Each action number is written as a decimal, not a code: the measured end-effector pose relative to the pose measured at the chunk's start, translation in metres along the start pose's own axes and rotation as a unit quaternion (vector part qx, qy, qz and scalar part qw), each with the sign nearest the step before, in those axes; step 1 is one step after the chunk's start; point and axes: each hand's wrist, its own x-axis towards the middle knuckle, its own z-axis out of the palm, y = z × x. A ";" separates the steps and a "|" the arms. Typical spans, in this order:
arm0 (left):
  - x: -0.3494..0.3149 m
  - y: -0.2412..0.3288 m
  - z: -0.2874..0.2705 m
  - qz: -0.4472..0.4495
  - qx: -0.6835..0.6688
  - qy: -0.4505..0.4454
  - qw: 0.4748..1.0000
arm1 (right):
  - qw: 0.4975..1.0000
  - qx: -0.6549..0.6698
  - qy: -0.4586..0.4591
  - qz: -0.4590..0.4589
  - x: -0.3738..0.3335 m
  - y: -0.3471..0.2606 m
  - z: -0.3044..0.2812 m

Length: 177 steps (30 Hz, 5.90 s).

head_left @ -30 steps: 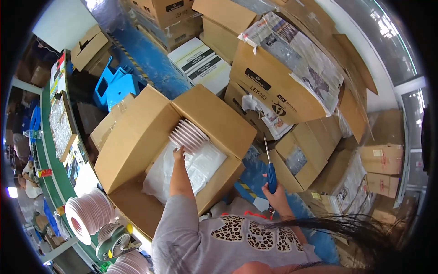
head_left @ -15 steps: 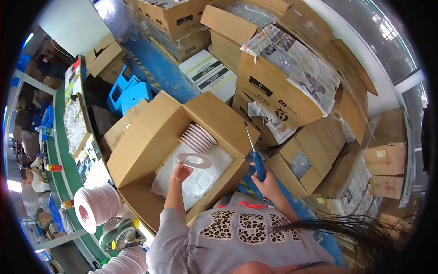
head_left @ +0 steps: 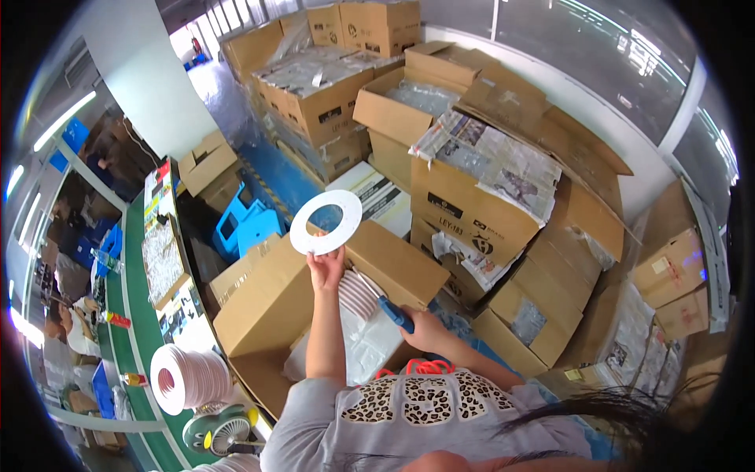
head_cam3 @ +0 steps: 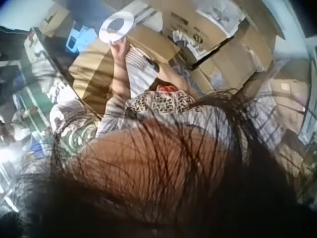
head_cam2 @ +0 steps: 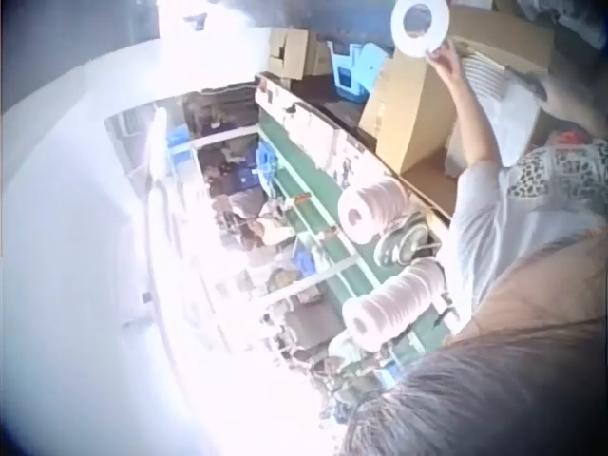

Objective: Sort and pack white circular components into a cardboard box.

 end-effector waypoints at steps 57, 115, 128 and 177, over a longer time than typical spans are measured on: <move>0.035 -0.036 0.010 -0.032 -0.021 -0.010 0.999 | 0.993 -0.087 -0.015 0.073 0.032 -0.037 -0.003; -0.004 -0.008 -0.034 0.003 -0.034 0.016 0.999 | 0.993 -0.040 -0.015 0.109 0.022 0.008 -0.014; -0.002 -0.010 -0.039 0.006 -0.040 0.006 0.999 | 0.995 -0.051 -0.027 0.084 0.019 -0.007 -0.004; -0.280 0.409 0.024 0.536 0.232 0.271 0.765 | 0.993 0.107 -0.016 0.041 0.030 0.016 -0.006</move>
